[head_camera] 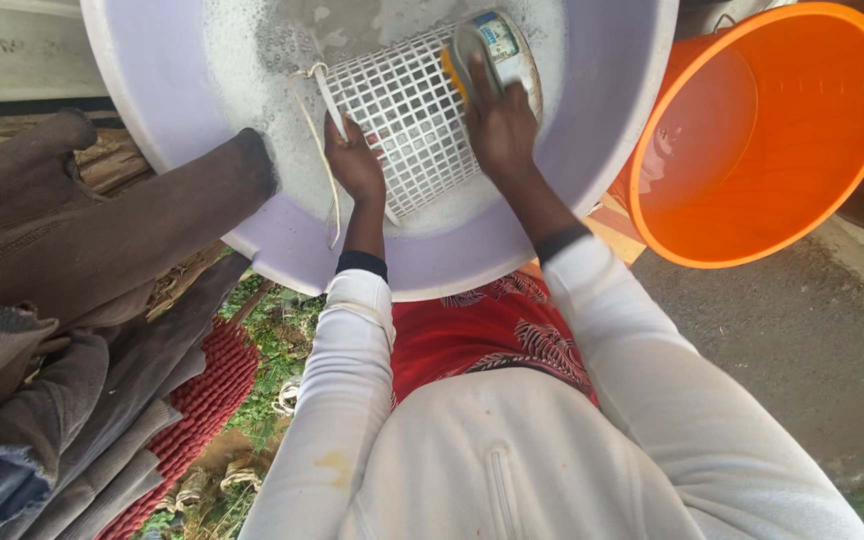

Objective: The person uses a broom and a brush to wash a plastic basket in a basin of soapy water.

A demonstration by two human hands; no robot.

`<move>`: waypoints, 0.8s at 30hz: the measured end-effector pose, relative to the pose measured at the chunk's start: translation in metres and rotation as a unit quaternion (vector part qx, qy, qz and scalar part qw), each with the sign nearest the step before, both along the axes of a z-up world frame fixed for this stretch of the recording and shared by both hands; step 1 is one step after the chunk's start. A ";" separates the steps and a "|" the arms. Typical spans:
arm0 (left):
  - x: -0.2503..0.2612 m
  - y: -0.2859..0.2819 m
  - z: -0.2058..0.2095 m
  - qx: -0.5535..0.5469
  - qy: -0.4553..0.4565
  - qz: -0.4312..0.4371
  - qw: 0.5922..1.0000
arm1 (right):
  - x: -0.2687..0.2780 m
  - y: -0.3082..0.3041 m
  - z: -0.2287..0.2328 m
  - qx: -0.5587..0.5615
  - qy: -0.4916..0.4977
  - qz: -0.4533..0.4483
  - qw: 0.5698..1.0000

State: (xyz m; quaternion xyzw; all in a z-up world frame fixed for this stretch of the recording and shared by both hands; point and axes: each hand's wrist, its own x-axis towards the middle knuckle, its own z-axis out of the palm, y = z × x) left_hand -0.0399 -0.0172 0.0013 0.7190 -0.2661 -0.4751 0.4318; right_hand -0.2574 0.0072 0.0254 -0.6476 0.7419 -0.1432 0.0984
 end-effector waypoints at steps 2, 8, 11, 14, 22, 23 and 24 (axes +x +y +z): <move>-0.004 -0.005 0.000 0.009 0.021 0.024 0.999 | -0.001 -0.045 -0.012 -0.021 0.025 -0.002 0.999; 0.000 -0.015 -0.007 0.059 -0.044 0.005 0.997 | 0.028 0.063 0.033 -0.036 -0.014 0.052 0.998; 0.003 -0.015 -0.007 0.026 -0.052 -0.032 0.998 | 0.022 0.089 0.049 0.091 -0.058 0.013 0.994; 0.003 -0.005 -0.003 0.000 -0.037 -0.029 0.999 | 0.009 0.028 0.019 0.001 0.001 0.026 1.000; 0.002 -0.003 -0.020 0.025 -0.038 0.015 0.999 | 0.021 0.006 0.009 0.020 0.005 -0.011 1.000; -0.004 -0.017 -0.022 0.018 -0.032 0.016 0.999 | 0.026 0.041 0.027 0.053 -0.006 0.004 0.999; -0.003 -0.018 -0.020 0.025 -0.046 0.014 0.999 | 0.030 0.077 0.045 0.096 -0.024 0.025 0.995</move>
